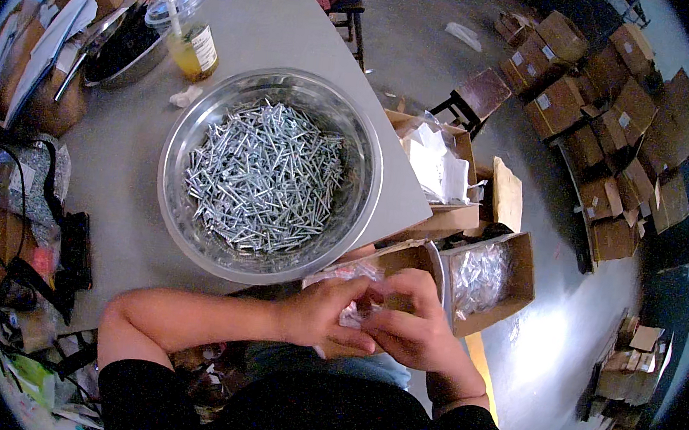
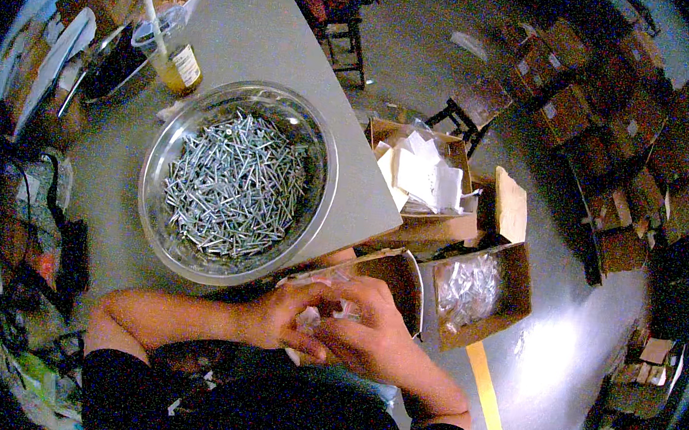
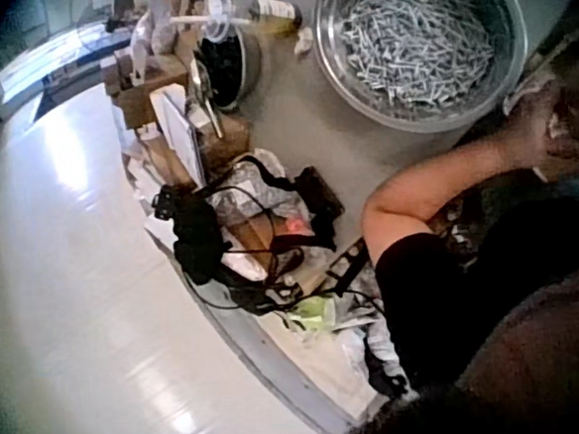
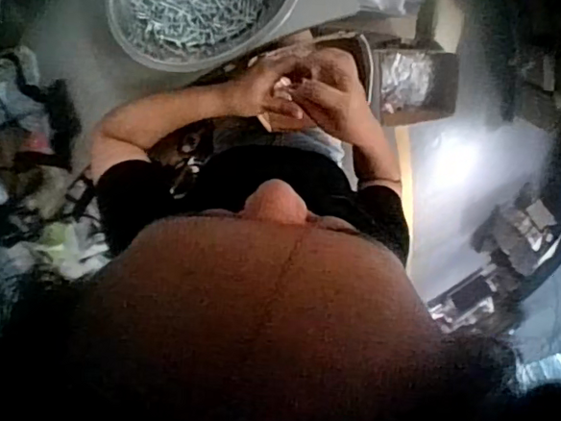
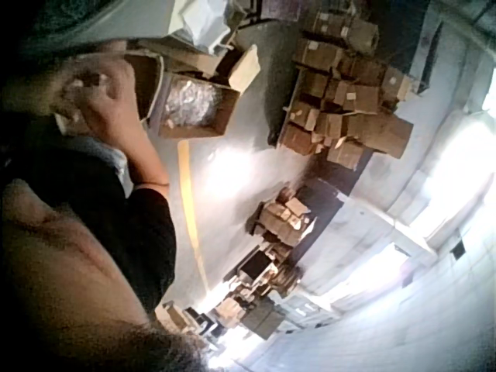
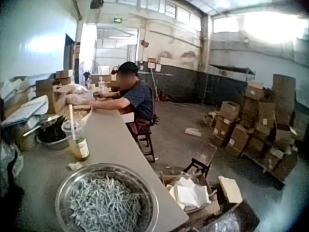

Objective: The person picks nails from a metal bowl and places them into small plastic bags held over a cardboard box. The person repeatedly fills each bag and sets it into the box while continuing the process.

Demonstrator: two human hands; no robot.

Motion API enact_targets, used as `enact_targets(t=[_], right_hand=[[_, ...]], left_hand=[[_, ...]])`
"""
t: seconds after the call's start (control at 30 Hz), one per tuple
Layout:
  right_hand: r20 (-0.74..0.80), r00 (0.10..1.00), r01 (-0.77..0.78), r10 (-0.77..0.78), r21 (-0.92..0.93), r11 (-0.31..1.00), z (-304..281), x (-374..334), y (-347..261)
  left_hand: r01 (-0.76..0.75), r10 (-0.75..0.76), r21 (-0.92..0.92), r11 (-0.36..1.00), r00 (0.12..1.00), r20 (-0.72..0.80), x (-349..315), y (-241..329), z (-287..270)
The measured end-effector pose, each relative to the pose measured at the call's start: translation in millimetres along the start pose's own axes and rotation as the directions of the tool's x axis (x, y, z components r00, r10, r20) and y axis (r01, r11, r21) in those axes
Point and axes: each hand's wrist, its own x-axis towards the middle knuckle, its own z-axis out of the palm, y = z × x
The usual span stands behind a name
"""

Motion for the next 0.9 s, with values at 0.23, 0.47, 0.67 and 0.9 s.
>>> enact_targets(t=[0.23, 0.47, 0.67, 0.9], right_hand=[[-0.043, 0.987, -0.148, 0.154, 0.131, 0.98, -14, -7, 22], [-0.082, 0.973, -0.21, 0.216, 0.081, 0.974, -8, -9, 21], [-0.079, 0.963, -0.255, 0.257, 0.042, 0.966, 10, -12, 18], [-0.046, 0.948, -0.312, 0.314, 0.032, 0.949, 15, -10, 11]], left_hand=[[-0.196, 0.255, 0.229, 0.953, 0.931, -0.261, 4, -16, 4], [-0.111, 0.179, 0.225, 0.968, 0.935, -0.307, 3, -7, 1], [-0.114, 0.198, 0.265, 0.957, 0.927, -0.318, 2, -10, 5], [-0.152, 0.224, 0.278, 0.948, 0.942, -0.248, -1, -2, 0]])
